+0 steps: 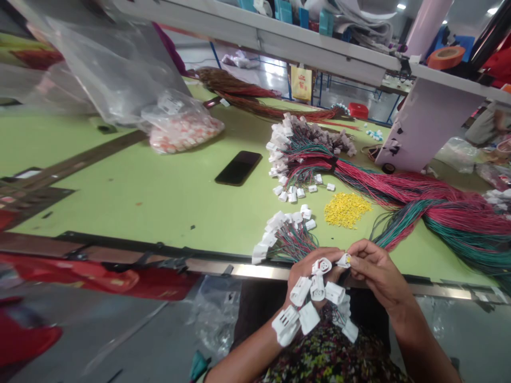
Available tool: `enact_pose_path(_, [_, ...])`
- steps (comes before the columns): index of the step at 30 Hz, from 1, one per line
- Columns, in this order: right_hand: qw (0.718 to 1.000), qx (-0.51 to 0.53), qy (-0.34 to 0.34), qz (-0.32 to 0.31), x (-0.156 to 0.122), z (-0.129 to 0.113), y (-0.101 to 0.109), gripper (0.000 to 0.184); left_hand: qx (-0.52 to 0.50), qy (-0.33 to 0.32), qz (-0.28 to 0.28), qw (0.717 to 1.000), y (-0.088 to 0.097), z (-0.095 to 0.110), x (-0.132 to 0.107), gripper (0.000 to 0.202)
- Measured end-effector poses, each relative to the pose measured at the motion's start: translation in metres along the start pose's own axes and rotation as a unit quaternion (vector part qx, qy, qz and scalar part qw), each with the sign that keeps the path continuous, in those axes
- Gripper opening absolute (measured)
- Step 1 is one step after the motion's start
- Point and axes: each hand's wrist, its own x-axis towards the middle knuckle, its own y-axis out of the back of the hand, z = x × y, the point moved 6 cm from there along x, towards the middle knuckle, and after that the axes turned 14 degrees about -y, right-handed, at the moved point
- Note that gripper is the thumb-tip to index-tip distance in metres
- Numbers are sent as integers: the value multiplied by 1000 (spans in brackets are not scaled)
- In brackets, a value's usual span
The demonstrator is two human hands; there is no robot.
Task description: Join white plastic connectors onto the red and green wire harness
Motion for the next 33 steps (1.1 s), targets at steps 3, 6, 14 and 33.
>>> enact_pose_path(3, [1000,19,1,9,-1,2,-1,36,-2,3,4,1000,1,1,1,18])
enact_pose_path(6, [999,24,12,32,-1,5,-1,35,-4,11,7,1000,2,2,3,17])
enact_pose_path(14, [978,-88,172,80,-9,-6,-1,15,5,8,-6,1000,2,3,3,21])
enact_pose_path(33, [892,-309,307,118,-27,-35,-5,11,-9,38,-27,999,-2,1,4,14])
